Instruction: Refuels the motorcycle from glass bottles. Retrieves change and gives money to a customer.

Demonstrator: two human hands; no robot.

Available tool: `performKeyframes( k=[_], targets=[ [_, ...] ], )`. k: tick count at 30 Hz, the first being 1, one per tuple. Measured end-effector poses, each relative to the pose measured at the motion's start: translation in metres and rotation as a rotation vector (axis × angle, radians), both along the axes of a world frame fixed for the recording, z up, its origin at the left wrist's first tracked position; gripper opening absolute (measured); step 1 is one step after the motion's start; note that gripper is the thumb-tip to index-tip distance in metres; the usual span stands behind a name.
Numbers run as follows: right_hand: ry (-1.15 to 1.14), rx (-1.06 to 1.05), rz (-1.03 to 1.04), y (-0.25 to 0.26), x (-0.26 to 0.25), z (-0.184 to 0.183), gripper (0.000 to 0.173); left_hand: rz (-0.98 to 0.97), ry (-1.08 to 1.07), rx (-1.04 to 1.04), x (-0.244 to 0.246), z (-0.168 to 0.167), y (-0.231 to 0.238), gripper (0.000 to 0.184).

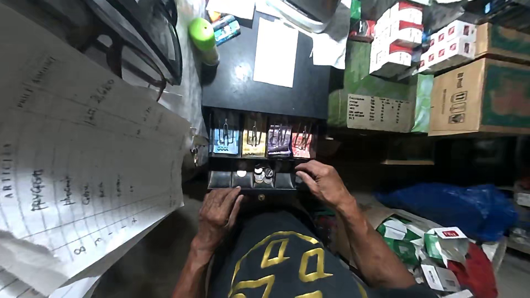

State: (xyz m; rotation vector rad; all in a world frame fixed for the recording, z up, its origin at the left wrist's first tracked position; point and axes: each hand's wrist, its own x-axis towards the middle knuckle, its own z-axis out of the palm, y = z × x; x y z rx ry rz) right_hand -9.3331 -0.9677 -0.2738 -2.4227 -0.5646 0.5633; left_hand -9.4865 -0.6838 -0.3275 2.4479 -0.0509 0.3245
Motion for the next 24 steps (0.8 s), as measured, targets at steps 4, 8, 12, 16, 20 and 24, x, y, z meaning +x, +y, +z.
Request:
performKeyframes(
  k=[4,8,12,16,20,24],
  targets=[
    [0.1,-0.059,0.064,0.006,-0.003,-0.002,0.029,0.002,0.03,0.052,0.008,0.002,0.005,0.029],
    [-0.019,-0.008,0.018,0.001,0.009,0.005,0.027,-0.01,0.037,0.09,0.022,0.004,0.007,0.032],
    [-0.096,0.032,-0.029,-0.006,0.017,0.01,0.023,-0.021,0.082,0.141,0.027,0.004,0.008,0.035],
    [-0.007,0.033,-0.061,-0.008,0.014,0.012,0.027,-0.031,0.104,0.167,0.03,0.003,0.008,0.038],
    [0.03,0.049,-0.074,-0.013,0.01,0.008,0.029,-0.045,0.11,0.189,0.034,0.003,0.007,0.04],
    [0.012,0.051,-0.097,-0.022,0.008,0.008,0.028,-0.069,0.178,0.219,0.041,0.008,0.006,0.041]
  ],
)
